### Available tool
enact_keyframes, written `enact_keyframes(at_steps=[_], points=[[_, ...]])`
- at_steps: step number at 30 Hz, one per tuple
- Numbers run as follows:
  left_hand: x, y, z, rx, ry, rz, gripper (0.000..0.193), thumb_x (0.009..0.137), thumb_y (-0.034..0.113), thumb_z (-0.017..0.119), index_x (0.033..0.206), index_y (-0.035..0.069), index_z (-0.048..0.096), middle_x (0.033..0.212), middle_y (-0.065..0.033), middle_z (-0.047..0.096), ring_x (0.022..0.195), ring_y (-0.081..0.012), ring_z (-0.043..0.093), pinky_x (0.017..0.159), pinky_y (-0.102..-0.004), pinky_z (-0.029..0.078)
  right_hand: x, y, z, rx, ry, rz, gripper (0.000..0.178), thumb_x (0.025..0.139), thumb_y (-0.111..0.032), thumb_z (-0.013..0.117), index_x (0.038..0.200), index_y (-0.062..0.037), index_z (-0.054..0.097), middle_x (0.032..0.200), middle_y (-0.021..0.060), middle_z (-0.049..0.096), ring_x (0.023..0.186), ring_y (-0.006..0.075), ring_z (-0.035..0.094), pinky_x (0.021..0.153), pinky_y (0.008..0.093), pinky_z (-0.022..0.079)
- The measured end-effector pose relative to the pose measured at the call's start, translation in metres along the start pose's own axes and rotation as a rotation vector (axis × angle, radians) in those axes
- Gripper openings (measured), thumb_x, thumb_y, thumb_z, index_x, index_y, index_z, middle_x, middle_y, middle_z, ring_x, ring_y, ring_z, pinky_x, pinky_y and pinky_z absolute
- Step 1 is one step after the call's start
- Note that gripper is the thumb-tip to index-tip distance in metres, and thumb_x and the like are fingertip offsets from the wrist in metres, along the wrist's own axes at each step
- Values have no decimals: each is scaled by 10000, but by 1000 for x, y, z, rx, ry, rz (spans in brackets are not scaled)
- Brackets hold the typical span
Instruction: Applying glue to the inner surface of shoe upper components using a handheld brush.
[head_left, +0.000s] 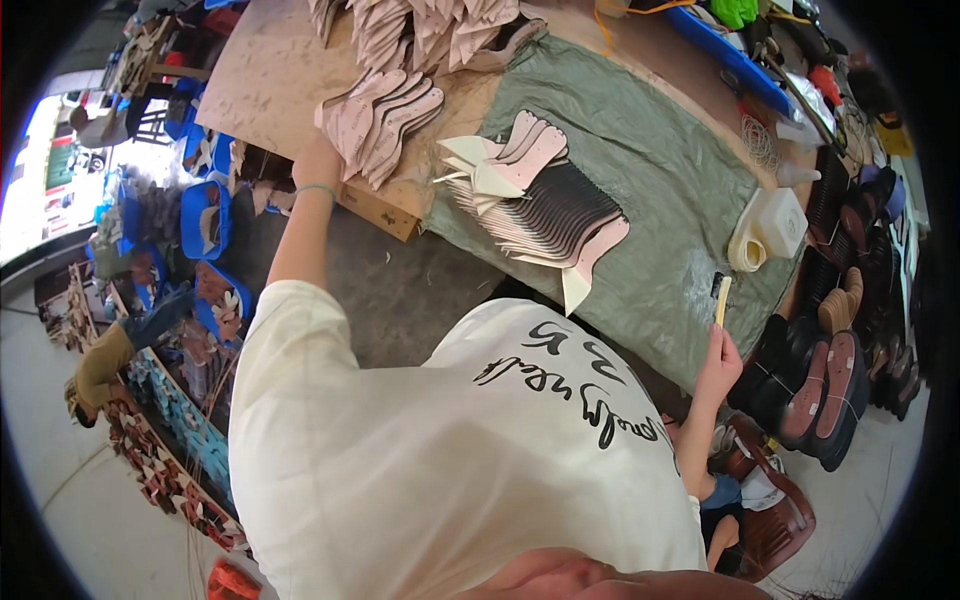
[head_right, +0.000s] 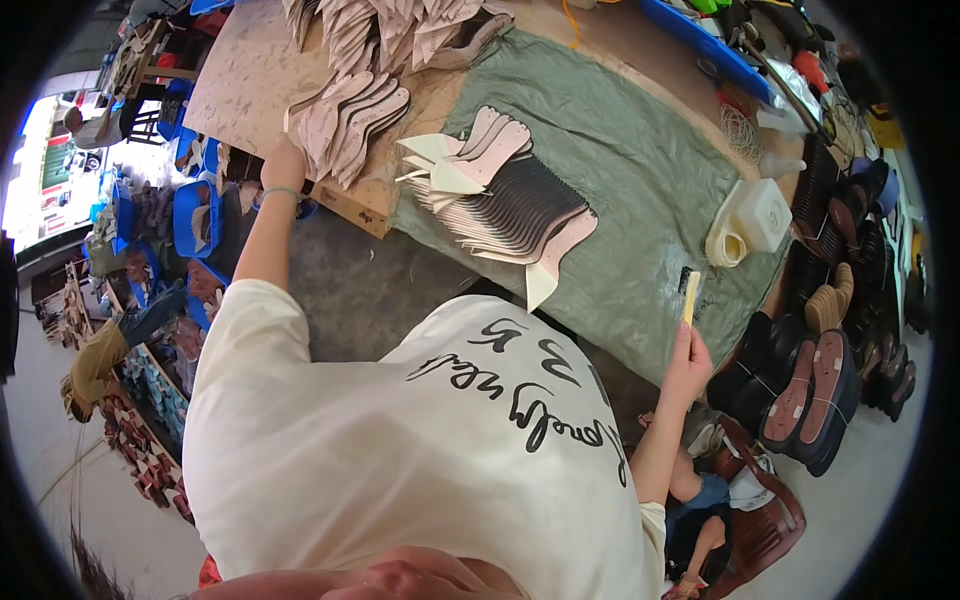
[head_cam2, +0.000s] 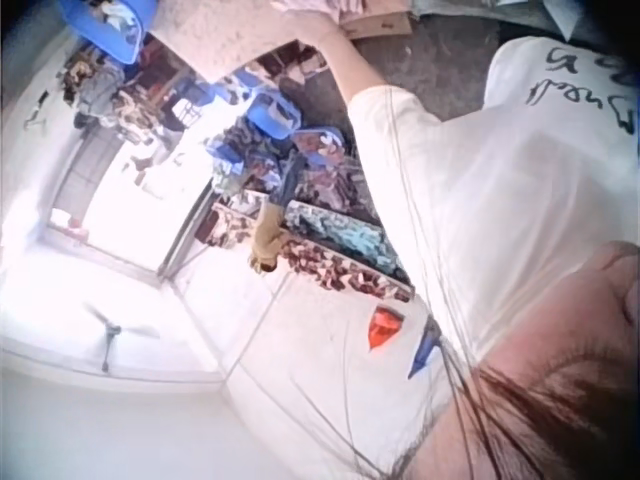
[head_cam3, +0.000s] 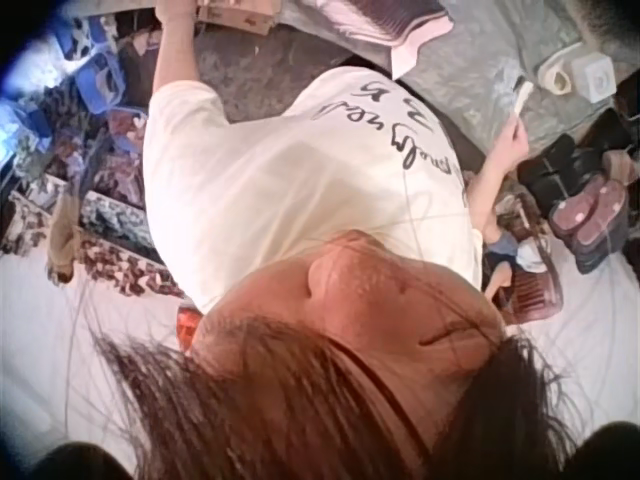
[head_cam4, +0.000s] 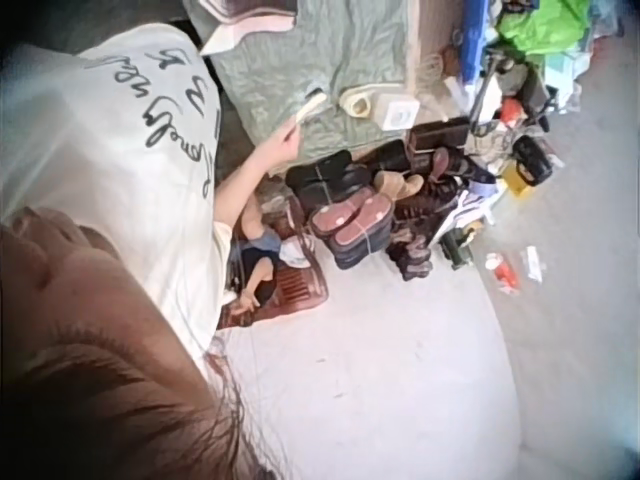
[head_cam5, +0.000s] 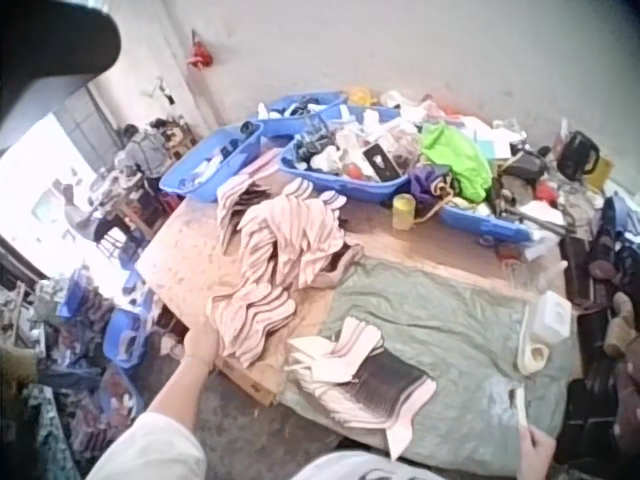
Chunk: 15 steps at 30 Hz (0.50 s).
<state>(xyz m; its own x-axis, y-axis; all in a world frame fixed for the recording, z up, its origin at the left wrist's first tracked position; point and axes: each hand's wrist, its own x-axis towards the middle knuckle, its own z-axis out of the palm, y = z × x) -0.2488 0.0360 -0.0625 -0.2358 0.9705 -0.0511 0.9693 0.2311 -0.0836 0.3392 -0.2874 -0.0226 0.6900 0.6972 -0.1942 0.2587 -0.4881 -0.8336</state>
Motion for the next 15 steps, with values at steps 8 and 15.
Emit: enact_keyframes(at_steps=[8,15], points=[[22,-42,79,-136,0,173,516,952,306,485,1337,-16,363,1092,-324,582,1046,-447,571,899,-467,475,-8,3,0,-34,36,-13,267,933,-174,621,1012,78,661,742,-61,521,667,23,417,589,180,341],[11,-59,89,-365,-48,234,551,951,245,484,1425,16,321,1145,-334,562,1041,-457,562,912,-460,455,-11,1,2,-34,-9,16,258,937,-172,614,997,74,662,732,-61,519,662,21,411,576,182,328]])
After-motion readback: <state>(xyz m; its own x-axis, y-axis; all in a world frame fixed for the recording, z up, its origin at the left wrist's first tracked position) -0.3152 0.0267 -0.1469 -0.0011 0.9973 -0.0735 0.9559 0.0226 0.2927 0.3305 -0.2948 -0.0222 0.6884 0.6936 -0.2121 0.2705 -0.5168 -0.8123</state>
